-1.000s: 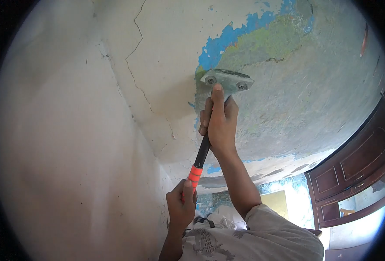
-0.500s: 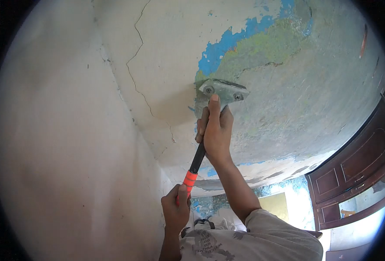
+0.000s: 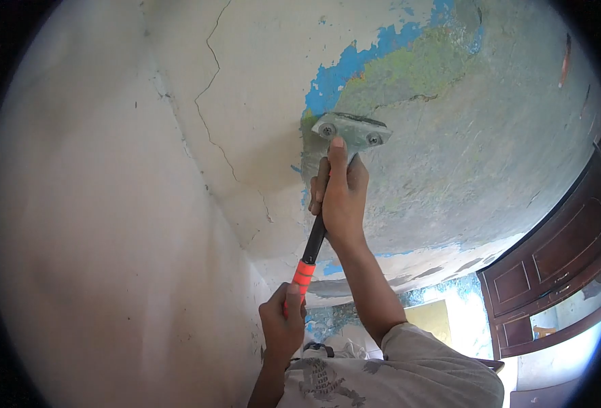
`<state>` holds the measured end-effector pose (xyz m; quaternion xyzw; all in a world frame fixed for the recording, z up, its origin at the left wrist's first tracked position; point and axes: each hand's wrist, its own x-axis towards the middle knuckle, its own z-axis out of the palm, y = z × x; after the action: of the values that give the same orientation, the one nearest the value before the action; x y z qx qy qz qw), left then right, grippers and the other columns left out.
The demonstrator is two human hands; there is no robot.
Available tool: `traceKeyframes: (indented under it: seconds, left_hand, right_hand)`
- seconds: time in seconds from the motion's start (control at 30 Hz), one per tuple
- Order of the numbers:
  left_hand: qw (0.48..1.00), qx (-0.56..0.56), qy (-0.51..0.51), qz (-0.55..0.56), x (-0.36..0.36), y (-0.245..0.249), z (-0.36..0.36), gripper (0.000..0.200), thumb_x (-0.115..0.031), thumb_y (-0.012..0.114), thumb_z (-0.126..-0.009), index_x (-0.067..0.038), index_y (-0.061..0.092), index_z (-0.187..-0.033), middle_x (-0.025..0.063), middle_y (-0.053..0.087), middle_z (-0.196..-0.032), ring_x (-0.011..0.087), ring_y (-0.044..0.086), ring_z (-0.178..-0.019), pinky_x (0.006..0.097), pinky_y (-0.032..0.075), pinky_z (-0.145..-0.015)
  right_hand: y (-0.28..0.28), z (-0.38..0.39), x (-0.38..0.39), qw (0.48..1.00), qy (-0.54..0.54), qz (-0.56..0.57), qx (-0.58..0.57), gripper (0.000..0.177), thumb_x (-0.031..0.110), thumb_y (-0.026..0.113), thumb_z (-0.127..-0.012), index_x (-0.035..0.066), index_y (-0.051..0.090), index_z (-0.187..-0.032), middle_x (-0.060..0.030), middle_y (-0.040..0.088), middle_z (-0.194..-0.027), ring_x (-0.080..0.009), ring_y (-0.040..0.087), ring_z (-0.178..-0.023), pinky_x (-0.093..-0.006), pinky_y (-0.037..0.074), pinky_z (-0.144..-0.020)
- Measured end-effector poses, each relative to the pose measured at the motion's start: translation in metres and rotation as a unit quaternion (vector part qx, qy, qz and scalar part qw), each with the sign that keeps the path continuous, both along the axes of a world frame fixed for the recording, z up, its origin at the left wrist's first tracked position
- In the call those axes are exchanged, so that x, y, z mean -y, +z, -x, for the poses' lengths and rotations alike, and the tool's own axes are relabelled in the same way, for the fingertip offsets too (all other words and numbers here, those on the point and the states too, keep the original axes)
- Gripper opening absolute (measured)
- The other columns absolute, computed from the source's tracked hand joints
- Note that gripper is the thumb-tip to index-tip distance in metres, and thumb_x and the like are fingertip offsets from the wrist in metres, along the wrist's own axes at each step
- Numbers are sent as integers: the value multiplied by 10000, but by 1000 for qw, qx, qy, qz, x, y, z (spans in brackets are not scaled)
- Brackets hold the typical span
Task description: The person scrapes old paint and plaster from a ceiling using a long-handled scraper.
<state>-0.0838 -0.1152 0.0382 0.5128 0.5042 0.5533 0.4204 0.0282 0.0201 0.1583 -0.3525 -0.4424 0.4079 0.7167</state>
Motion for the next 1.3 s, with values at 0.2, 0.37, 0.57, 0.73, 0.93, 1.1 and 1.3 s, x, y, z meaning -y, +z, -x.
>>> traceKeyframes:
  seconds: [0.2,0.37,0.57,0.73,0.93,1.1,1.3]
  left_hand:
    - [1000,1,1,8,0,1,7,525,-425,421,-1091,-57,485,-723,-34,392,-511,54,377,-393,259,294,-367]
    - [1000,10,-5,1,3,-4,10,530,-426,415,-1094,-59,475,-717,-31,396,-507,54,369,-386,260,288,-364]
    - [999,20,1,35,5,7,10,496,-373,462,-1082,-35,518,-724,-24,436,-539,53,408,-460,258,317,-430]
    - [998,31,9,52,8,3,15,484,-353,482,-1077,-22,542,-728,-17,462,-556,55,430,-498,258,335,-470]
    - [998,33,-7,52,12,13,10,481,-353,486,-1078,-18,546,-737,-15,467,-563,56,433,-501,252,343,-479]
    - [997,51,9,62,10,-2,15,492,-365,488,-1077,-13,549,-738,-14,467,-562,59,439,-506,260,345,-484]
    - [999,13,8,41,6,-1,8,502,-373,489,-1076,-13,547,-730,-10,465,-561,64,438,-507,267,342,-482]
  right_hand:
    - [-7,6,-2,999,-17,-1,28,506,468,472,-1068,117,407,-709,32,356,-484,-70,368,-358,-255,322,-338]
    - [-6,11,1,1000,-10,2,17,499,469,462,-1070,112,416,-725,34,352,-482,-67,376,-361,-255,333,-338]
    - [-4,8,-2,1000,-4,-9,15,482,450,468,-1072,108,418,-737,27,372,-495,-63,375,-360,-251,332,-335]
    - [-13,15,0,999,-13,22,29,472,448,481,-1067,107,429,-745,21,398,-505,-63,379,-357,-251,336,-338]
    - [-4,7,1,1000,16,-1,7,453,454,492,-1062,106,448,-776,28,379,-505,-61,379,-363,-243,336,-344]
    - [-15,19,1,1000,-13,7,19,473,435,471,-1072,71,450,-770,27,405,-519,-58,392,-372,-256,374,-331]
    - [-7,12,0,1000,-8,-2,15,518,459,475,-1068,118,429,-681,38,348,-496,-71,370,-364,-249,321,-348]
